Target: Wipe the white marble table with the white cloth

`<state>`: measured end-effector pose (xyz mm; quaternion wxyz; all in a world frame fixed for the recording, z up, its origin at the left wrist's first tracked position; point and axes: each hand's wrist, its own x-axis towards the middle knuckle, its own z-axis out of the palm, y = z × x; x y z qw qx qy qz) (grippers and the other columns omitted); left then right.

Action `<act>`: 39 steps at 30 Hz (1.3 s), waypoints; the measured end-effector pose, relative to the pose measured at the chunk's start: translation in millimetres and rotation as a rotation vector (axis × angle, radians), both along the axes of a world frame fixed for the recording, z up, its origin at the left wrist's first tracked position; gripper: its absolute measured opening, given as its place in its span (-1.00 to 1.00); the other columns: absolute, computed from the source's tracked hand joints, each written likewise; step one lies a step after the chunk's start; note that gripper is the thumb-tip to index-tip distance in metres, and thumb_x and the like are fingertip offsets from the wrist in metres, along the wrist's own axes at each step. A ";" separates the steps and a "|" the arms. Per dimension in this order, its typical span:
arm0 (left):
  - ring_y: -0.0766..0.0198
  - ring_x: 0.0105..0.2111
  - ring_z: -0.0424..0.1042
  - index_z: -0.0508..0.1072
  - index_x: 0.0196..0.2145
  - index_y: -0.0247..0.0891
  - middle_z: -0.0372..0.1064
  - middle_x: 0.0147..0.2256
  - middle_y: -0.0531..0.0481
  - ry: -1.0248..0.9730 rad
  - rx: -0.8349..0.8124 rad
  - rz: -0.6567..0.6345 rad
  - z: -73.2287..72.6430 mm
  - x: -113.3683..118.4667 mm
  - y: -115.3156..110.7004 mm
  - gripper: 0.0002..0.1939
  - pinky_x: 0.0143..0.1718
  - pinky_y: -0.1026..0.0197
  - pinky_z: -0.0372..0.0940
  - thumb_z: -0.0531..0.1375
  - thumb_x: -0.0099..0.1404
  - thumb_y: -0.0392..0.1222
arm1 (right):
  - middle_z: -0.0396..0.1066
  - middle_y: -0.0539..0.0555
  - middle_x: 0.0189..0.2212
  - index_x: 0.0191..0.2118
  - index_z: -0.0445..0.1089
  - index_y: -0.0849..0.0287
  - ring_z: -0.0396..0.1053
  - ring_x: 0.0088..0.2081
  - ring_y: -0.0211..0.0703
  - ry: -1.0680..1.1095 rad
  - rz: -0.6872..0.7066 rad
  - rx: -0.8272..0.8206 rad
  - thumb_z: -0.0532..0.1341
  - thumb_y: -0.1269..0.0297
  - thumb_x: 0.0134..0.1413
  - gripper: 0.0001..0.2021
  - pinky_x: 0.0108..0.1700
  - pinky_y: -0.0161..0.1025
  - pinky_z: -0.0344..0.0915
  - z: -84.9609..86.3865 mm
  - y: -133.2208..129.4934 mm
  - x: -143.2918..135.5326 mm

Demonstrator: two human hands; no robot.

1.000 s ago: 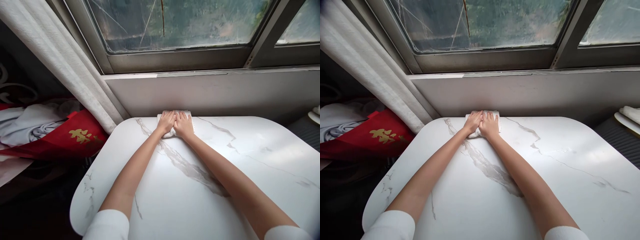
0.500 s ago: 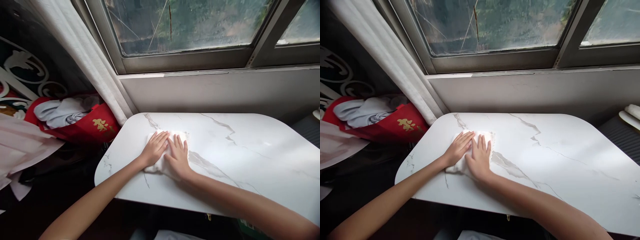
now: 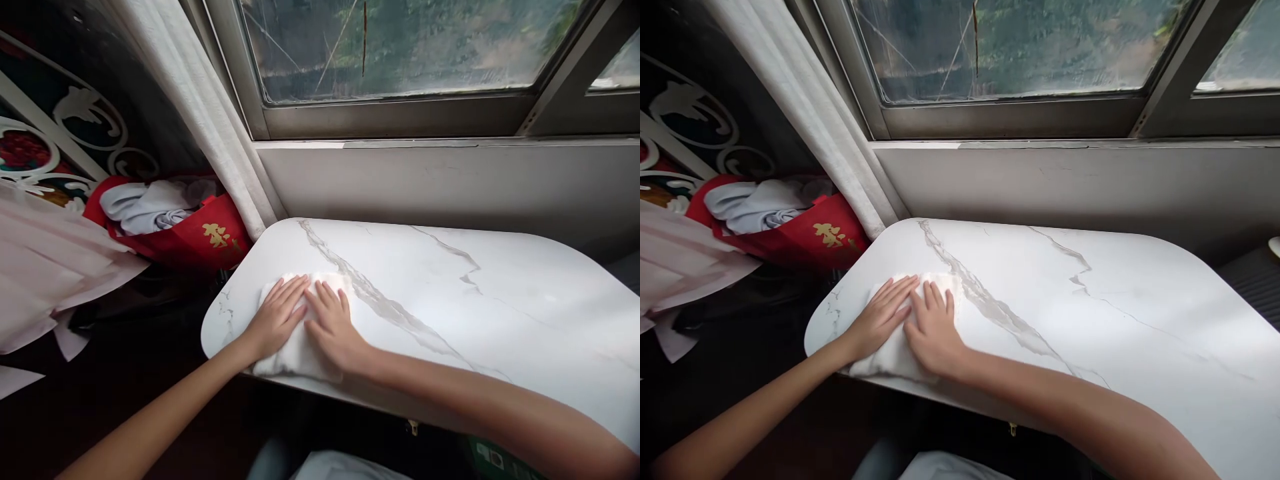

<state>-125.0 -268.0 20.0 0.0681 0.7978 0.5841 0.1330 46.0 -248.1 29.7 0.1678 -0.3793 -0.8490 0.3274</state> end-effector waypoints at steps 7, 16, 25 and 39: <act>0.28 0.26 -0.02 0.16 0.21 -0.31 0.06 0.25 -0.07 -0.020 0.073 0.077 -12.5 -2.0 129.3 -0.51 0.29 0.10 -0.24 -0.17 0.39 -0.15 | -0.05 0.30 0.29 0.27 0.02 0.42 -0.16 0.31 -0.01 -0.196 -0.226 0.384 -0.13 0.28 0.25 -0.47 0.28 -0.04 -0.20 -19.0 124.3 -24.4; 0.28 0.21 0.09 0.24 0.15 -0.23 0.17 0.20 -0.01 -0.105 0.064 0.013 -11.8 -12.6 244.4 -0.56 0.26 0.08 -0.15 -0.15 0.38 -0.21 | 0.11 0.38 0.21 0.20 0.13 0.47 -0.03 0.25 0.11 -0.232 -0.485 0.515 -0.10 0.32 0.22 -0.50 0.22 0.04 -0.16 -30.0 210.3 -53.7; 0.23 0.21 0.10 0.25 0.14 -0.30 0.19 0.19 -0.09 -0.041 0.119 0.071 -14.6 -51.9 247.0 -0.55 0.26 0.05 -0.14 -0.18 0.38 -0.26 | 0.21 0.43 0.13 0.12 0.24 0.47 0.08 0.18 0.18 -0.183 -0.462 0.580 -0.08 0.33 0.21 -0.55 0.17 0.10 -0.09 -26.3 219.2 -95.7; 0.25 0.26 -0.02 0.15 0.20 -0.32 0.05 0.25 -0.10 -0.033 0.058 0.067 -10.5 -97.0 81.9 -0.48 0.28 -0.01 -0.18 -0.23 0.39 -0.09 | 0.03 0.56 0.21 0.24 0.05 0.58 -0.05 0.25 0.36 -0.179 -0.196 0.558 -0.08 0.25 0.24 -0.43 0.19 0.25 -0.17 -23.9 70.1 -115.8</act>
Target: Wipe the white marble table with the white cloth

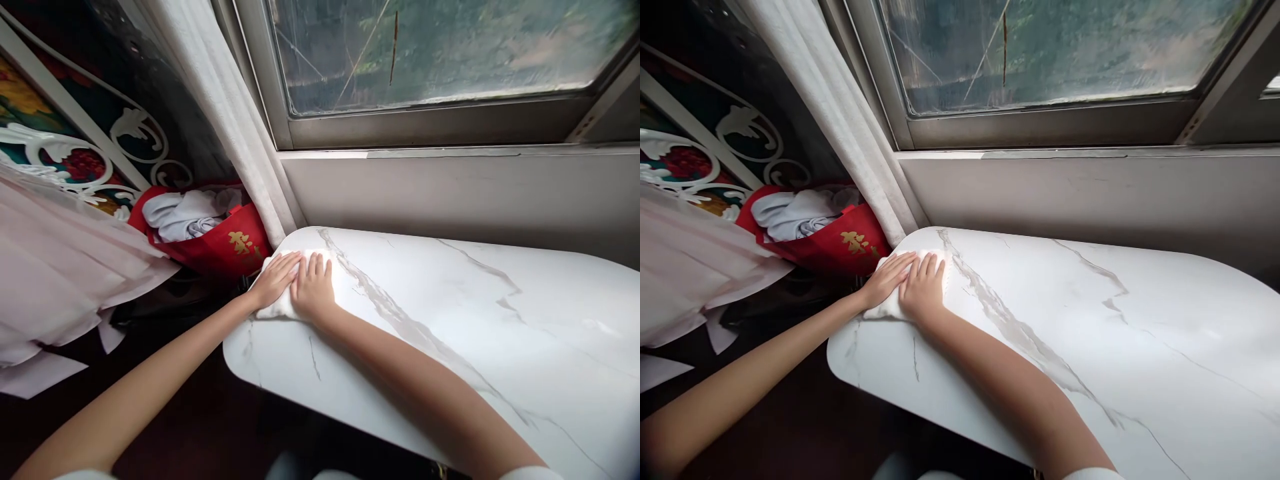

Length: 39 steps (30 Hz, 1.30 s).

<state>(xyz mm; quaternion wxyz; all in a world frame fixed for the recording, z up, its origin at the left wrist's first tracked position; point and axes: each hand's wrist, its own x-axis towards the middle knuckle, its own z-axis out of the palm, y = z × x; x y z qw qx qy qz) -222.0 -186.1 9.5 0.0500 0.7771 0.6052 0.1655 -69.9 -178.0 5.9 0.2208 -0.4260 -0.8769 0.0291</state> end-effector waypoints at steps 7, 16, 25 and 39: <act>0.21 0.27 -0.04 0.00 0.28 -0.23 0.00 0.27 -0.07 0.052 0.020 -0.002 -2.7 11.6 -115.0 -0.49 0.28 -0.06 -0.16 -0.24 0.43 -0.13 | 0.09 0.63 0.15 0.21 0.03 0.71 0.09 0.17 0.42 -0.132 0.162 -0.001 -0.01 0.23 0.18 -0.37 0.15 0.32 -0.07 14.9 -94.5 18.6; 0.22 0.26 -0.01 0.00 0.28 -0.25 0.01 0.27 -0.07 0.083 -0.015 0.038 1.7 18.3 -124.0 -0.47 0.28 -0.03 -0.15 -0.28 0.42 -0.12 | 0.01 0.58 0.21 0.24 0.00 0.65 -0.03 0.22 0.43 -0.119 0.194 -0.086 -0.04 0.17 0.19 -0.35 0.18 0.28 -0.10 19.6 -95.0 23.1; 0.25 0.24 0.04 0.16 0.19 -0.35 0.10 0.23 -0.14 0.013 -0.031 0.062 0.0 7.2 28.1 -0.45 0.27 0.05 -0.15 -0.25 0.36 -0.08 | -0.03 0.43 0.26 0.26 0.01 0.51 -0.14 0.29 0.23 0.028 0.046 -0.155 -0.11 0.18 0.22 -0.40 0.24 0.14 -0.24 6.0 37.7 5.2; 0.25 0.22 0.08 0.21 0.17 -0.28 0.14 0.21 -0.08 -0.030 0.003 -0.014 -5.4 89.4 154.8 -0.52 0.26 0.05 -0.18 -0.20 0.38 -0.17 | -0.03 0.35 0.28 0.26 0.04 0.43 -0.14 0.29 0.10 -0.002 -0.198 -0.141 -0.11 0.24 0.25 -0.46 0.25 0.05 -0.27 3.5 134.9 74.7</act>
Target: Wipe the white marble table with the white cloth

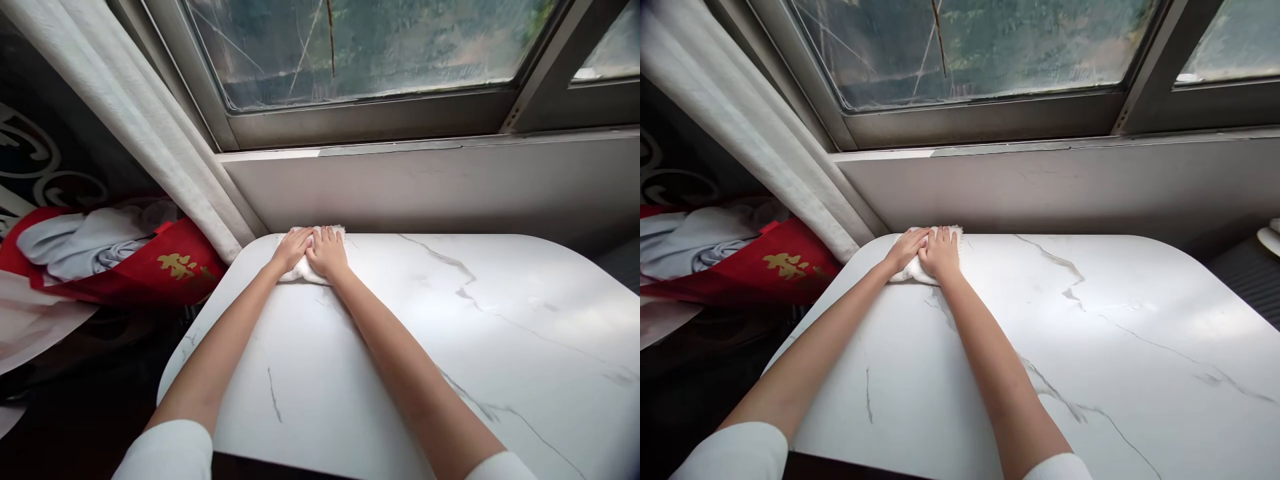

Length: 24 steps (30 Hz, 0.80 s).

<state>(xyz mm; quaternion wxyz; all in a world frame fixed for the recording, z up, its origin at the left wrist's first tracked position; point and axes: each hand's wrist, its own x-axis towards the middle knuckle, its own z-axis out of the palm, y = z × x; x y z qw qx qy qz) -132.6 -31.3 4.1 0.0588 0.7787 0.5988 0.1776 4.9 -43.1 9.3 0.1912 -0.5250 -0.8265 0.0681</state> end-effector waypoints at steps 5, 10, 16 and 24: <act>0.23 0.24 0.04 0.16 0.19 -0.33 0.11 0.23 -0.13 0.046 0.042 0.001 -4.3 10.9 -35.7 -0.50 0.27 0.03 -0.18 -0.22 0.38 -0.16 | -0.01 0.35 0.27 0.26 0.05 0.42 -0.13 0.29 0.11 0.000 0.059 0.032 -0.08 0.24 0.24 -0.46 0.26 0.04 -0.26 -0.4 -27.6 16.9; 0.16 0.24 0.05 0.15 0.20 -0.30 0.12 0.22 -0.15 0.081 0.116 0.019 -6.7 28.1 -102.1 -0.51 0.27 -0.04 -0.15 -0.23 0.40 -0.15 | 0.01 0.33 0.27 0.26 0.04 0.40 -0.11 0.29 0.10 -0.015 0.170 0.053 -0.08 0.22 0.24 -0.46 0.26 0.05 -0.22 1.8 -79.1 39.3; 0.10 0.25 0.02 -0.03 0.29 -0.24 0.08 0.24 -0.16 0.062 0.152 0.035 -7.2 64.0 -203.6 -0.48 0.25 -0.14 -0.09 -0.23 0.41 -0.16 | -0.06 0.36 0.28 0.28 0.00 0.47 -0.20 0.31 0.18 0.002 0.302 0.045 -0.09 0.22 0.24 -0.43 0.28 0.12 -0.22 6.0 -165.7 77.9; 0.03 0.26 -0.03 -0.40 0.33 -0.08 -0.10 0.30 -0.06 0.037 0.140 -0.073 -5.0 103.9 -271.2 -0.33 0.23 -0.23 -0.03 -0.13 0.37 -0.20 | -0.19 0.26 0.32 0.33 -0.14 0.38 -0.35 0.33 0.14 -0.005 0.369 0.011 -0.09 0.20 0.24 -0.39 0.29 0.20 -0.20 7.9 -230.9 126.7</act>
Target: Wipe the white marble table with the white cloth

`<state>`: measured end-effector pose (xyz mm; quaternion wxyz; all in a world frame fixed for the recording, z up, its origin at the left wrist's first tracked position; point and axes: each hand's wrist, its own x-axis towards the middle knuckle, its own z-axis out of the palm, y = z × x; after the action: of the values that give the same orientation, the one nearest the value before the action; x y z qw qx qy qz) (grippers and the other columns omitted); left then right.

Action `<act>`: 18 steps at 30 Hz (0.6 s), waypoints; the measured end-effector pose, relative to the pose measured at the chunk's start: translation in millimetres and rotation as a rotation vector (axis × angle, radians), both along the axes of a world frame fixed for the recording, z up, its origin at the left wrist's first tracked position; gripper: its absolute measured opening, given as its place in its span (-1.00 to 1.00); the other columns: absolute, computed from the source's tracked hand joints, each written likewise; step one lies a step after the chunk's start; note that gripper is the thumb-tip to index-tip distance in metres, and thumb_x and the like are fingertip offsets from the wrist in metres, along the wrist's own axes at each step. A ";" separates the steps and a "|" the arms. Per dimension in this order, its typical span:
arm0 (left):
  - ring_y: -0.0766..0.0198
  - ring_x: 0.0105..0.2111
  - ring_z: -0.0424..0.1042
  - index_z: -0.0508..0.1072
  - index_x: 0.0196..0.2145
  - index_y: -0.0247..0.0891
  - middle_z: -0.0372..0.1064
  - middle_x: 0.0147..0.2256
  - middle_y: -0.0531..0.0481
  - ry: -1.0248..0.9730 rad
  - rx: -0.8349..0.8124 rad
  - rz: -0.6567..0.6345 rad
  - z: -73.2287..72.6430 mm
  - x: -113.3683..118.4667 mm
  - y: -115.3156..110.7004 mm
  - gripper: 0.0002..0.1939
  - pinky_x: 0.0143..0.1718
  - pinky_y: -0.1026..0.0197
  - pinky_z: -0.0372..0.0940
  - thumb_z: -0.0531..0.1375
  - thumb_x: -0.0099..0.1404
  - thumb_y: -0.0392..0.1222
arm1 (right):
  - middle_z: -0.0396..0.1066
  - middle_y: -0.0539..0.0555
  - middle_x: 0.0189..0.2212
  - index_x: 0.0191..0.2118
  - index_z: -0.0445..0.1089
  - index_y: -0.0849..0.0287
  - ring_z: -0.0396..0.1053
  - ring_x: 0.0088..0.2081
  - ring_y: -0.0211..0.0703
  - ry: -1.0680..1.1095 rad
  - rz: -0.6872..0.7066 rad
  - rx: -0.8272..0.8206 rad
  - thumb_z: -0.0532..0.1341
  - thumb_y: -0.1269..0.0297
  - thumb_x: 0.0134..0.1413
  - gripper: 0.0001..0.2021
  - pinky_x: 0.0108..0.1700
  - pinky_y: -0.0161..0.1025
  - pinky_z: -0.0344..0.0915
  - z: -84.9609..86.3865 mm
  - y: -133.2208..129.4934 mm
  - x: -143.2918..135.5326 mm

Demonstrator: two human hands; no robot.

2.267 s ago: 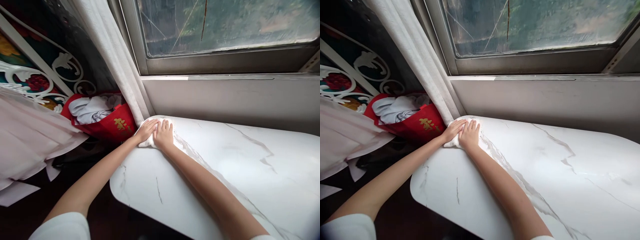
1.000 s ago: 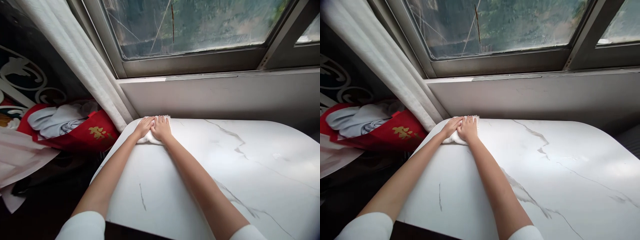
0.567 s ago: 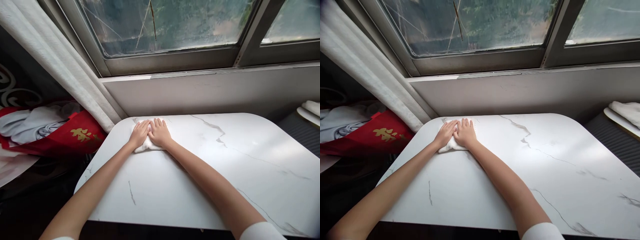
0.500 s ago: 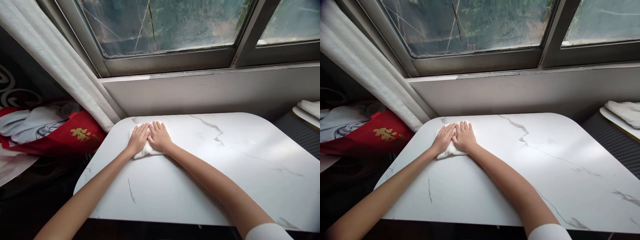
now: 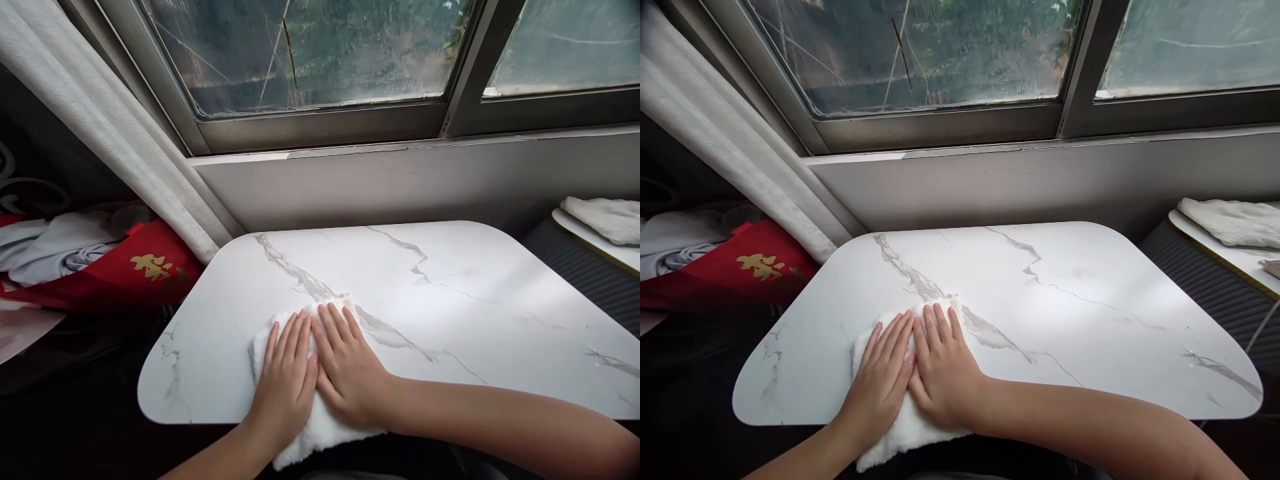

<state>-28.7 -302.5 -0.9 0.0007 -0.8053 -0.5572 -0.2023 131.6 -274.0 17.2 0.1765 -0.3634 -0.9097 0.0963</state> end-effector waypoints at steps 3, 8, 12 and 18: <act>0.04 0.26 -0.02 -0.34 0.34 -0.10 -0.07 0.29 -0.08 -0.004 -0.011 -0.022 0.3 3.1 13.8 -0.36 0.24 -0.22 -0.05 -0.14 0.38 -0.20 | -0.18 0.28 0.31 0.33 -0.13 0.40 -0.32 0.33 0.13 -0.011 -0.021 0.003 -0.10 0.20 0.25 -0.40 0.29 0.18 -0.21 -1.7 10.9 3.3; 0.09 0.25 0.02 -0.02 0.29 -0.25 0.07 0.24 -0.15 -0.019 -0.034 0.035 -0.4 1.6 83.3 -0.47 0.26 -0.15 -0.12 -0.19 0.39 -0.17 | -0.07 0.31 0.29 0.29 -0.02 0.43 -0.19 0.31 0.13 -0.045 -0.087 0.024 -0.08 0.20 0.23 -0.42 0.28 0.12 -0.19 -4.0 76.1 -4.6; 0.09 0.23 0.05 0.15 0.20 -0.37 0.11 0.22 -0.22 -0.009 -0.075 0.077 2.9 2.2 163.2 -0.51 0.27 -0.09 -0.16 -0.18 0.37 -0.21 | 0.00 0.29 0.28 0.27 0.04 0.41 -0.11 0.29 0.09 -0.083 -0.162 0.041 -0.07 0.22 0.22 -0.44 0.27 0.04 -0.19 -3.6 149.1 -12.4; 0.14 0.21 0.10 0.22 0.13 -0.26 0.18 0.19 -0.12 -0.043 -0.075 0.048 7.2 14.4 252.9 -0.55 0.26 -0.03 -0.15 -0.14 0.33 -0.26 | -0.01 0.25 0.28 0.27 0.04 0.35 -0.10 0.29 0.05 -0.116 -0.340 0.025 -0.07 0.26 0.24 -0.47 0.25 -0.02 -0.19 -3.0 221.3 -10.9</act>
<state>-14.3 -49.6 6.3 -0.0364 -0.7866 -0.5835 -0.1986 120.7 -52.7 14.3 0.1421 -0.5147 -0.8448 0.0328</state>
